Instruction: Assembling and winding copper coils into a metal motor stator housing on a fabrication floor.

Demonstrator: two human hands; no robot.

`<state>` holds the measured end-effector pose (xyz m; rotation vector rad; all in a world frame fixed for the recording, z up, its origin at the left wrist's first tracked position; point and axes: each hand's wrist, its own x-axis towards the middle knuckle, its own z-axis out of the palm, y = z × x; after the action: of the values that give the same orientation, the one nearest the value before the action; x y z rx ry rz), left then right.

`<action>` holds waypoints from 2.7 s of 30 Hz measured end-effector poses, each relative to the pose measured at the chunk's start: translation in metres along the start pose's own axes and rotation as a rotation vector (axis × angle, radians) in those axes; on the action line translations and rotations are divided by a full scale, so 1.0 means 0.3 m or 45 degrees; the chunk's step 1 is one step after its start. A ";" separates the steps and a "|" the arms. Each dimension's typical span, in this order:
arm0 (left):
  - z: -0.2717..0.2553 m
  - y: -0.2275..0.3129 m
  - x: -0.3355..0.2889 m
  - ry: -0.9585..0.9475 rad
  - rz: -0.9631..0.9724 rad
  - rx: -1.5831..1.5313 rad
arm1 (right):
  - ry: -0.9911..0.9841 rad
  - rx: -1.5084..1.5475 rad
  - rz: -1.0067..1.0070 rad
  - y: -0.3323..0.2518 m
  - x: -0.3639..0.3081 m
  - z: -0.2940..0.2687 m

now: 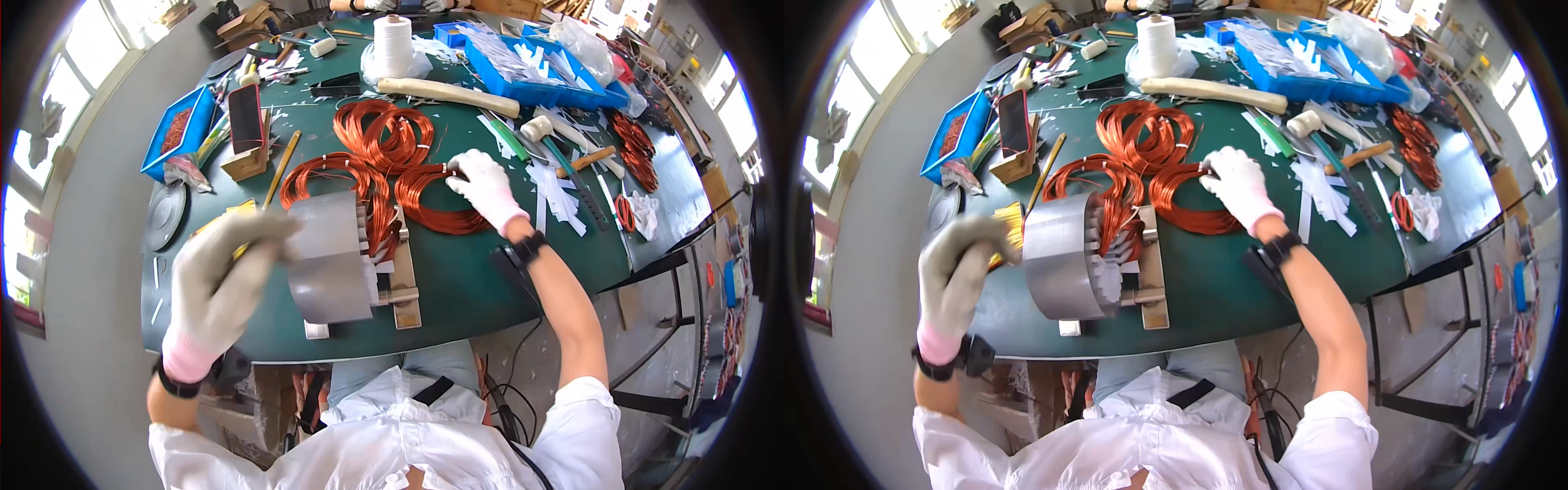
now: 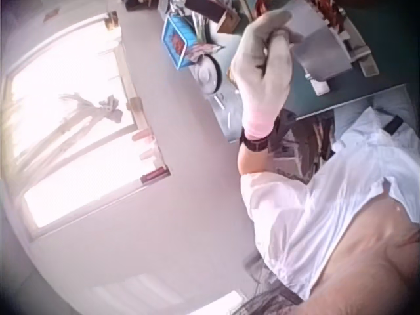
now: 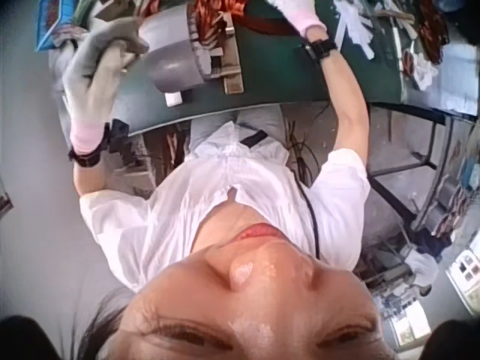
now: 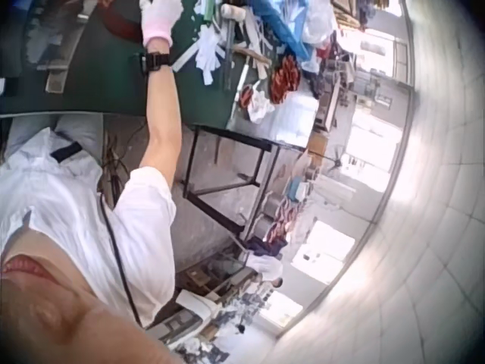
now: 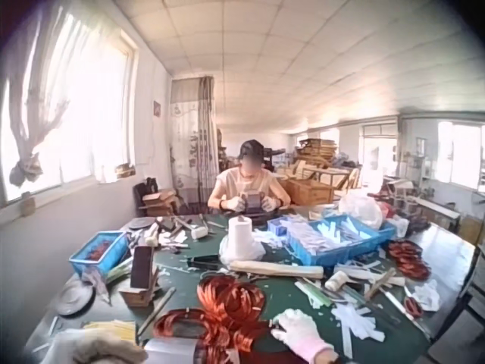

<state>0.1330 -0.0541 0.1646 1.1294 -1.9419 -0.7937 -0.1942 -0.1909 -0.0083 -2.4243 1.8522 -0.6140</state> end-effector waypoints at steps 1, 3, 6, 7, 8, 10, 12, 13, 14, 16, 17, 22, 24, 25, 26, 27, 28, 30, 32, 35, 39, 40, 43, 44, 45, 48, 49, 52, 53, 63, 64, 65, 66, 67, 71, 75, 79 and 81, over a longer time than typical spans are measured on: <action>0.030 0.070 0.054 -0.092 0.025 -0.091 | -0.021 -0.141 -0.043 0.017 0.022 0.046; 0.029 0.132 0.139 -0.255 0.071 -0.020 | -0.002 -0.120 -0.039 -0.050 0.059 0.026; 0.076 0.115 0.333 -0.547 0.147 0.203 | 0.483 -0.274 -0.333 0.014 0.071 0.078; 0.103 0.128 0.394 -0.614 0.115 0.285 | 0.491 -0.296 -0.329 0.024 0.052 0.042; 0.127 0.111 0.449 -0.646 0.076 0.377 | 0.412 -0.046 -0.217 0.002 0.037 0.008; 0.198 0.042 0.583 -0.657 0.063 0.574 | 0.385 0.226 -0.165 -0.028 0.020 -0.083; 0.258 0.049 0.606 -0.605 -0.046 0.994 | 0.480 0.497 -0.204 -0.063 0.026 -0.159; 0.315 -0.013 0.660 -0.615 0.089 1.043 | 0.582 0.582 -0.264 -0.055 0.006 -0.233; 0.376 -0.037 0.691 -0.617 0.130 1.069 | 0.568 0.697 -0.167 -0.049 -0.012 -0.292; 0.428 -0.034 0.752 -0.681 0.236 1.091 | 0.445 0.985 -0.027 -0.040 -0.023 -0.361; 0.424 -0.040 0.783 -0.751 0.301 1.077 | 0.352 1.074 0.001 -0.059 -0.018 -0.390; 0.446 0.059 0.727 -0.482 0.335 0.548 | -0.382 2.188 0.198 0.008 -0.099 -0.512; 0.469 0.048 0.683 -0.541 -0.101 0.301 | -0.423 2.216 0.218 0.000 -0.127 -0.537; 0.479 0.036 0.663 -0.585 -0.565 0.050 | -0.418 2.180 0.242 -0.014 -0.138 -0.542; 0.495 0.017 0.656 -0.582 -0.626 -0.084 | -0.487 2.158 0.176 -0.019 -0.145 -0.545; 0.505 -0.001 0.653 -0.582 -0.686 -0.218 | -0.598 2.146 0.168 -0.022 -0.141 -0.547; 0.476 -0.017 0.642 -0.530 -0.451 -0.284 | -0.654 2.182 0.179 -0.047 -0.125 -0.534; 0.462 -0.021 0.658 -0.510 -0.325 -0.169 | -0.721 2.234 0.192 -0.070 -0.115 -0.526; 0.459 -0.009 0.659 -0.494 0.027 0.074 | -0.766 2.333 0.156 -0.070 -0.120 -0.527; 0.436 -0.010 0.661 -0.450 0.369 0.317 | -0.818 2.479 0.137 -0.067 -0.125 -0.524; 0.393 0.029 0.651 -0.457 0.698 0.490 | -0.818 2.559 0.100 -0.035 -0.118 -0.478; 0.370 0.039 0.644 -0.440 0.696 0.735 | -0.611 2.244 0.090 -0.052 -0.114 -0.476; 0.334 0.046 0.637 -0.359 0.724 1.055 | -0.257 1.578 0.096 -0.119 -0.090 -0.469; 0.334 0.053 0.642 -0.323 0.684 1.132 | 0.442 0.829 -0.077 -0.156 -0.078 -0.437; 0.336 0.059 0.644 -0.286 0.644 1.208 | 1.069 0.018 -0.236 -0.192 -0.075 -0.407; 0.313 0.047 0.638 -0.231 0.521 1.210 | 1.165 0.496 -0.136 -0.327 -0.104 -0.255; 0.317 0.069 0.637 -0.226 0.519 1.205 | 1.045 0.874 0.018 -0.391 -0.102 -0.227; 0.289 0.103 0.646 -0.597 0.302 1.091 | 0.286 1.958 -0.026 -0.403 -0.048 -0.179; 0.266 0.119 0.640 -0.600 0.294 1.091 | -0.068 2.167 -0.105 -0.370 -0.047 -0.193; 0.212 0.005 0.560 -0.735 0.072 -0.058 | 0.131 1.418 0.024 -0.377 -0.098 -0.215; 0.232 -0.029 0.543 -0.541 0.119 -0.157 | 0.439 1.067 -0.185 -0.387 -0.091 -0.189; 0.236 -0.060 0.542 -0.538 0.101 -0.153 | 0.428 1.083 -0.185 -0.394 -0.093 -0.175; 0.238 -0.093 0.540 -0.435 0.164 -0.072 | 0.442 1.186 -0.087 -0.405 -0.092 -0.165; 0.240 -0.117 0.545 -0.338 0.222 0.009 | 0.451 1.288 0.020 -0.412 -0.081 -0.159; 0.294 -0.070 0.509 -0.093 0.650 0.386 | 0.429 1.817 0.138 -0.358 -0.027 -0.148; 0.210 0.014 0.499 -0.528 -0.007 0.124 | 0.240 2.007 0.297 -0.337 -0.050 -0.227; 0.172 -0.029 0.546 -1.149 0.144 0.455 | 0.299 2.384 0.136 -0.282 -0.055 -0.180; 0.207 -0.022 0.524 -1.490 0.003 0.501 | 0.287 2.425 0.119 -0.313 -0.059 -0.191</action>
<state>0.0310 -0.1889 0.1716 0.9243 -3.1621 -1.2741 -0.1301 -0.1348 0.0637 -0.9115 0.4965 -1.5609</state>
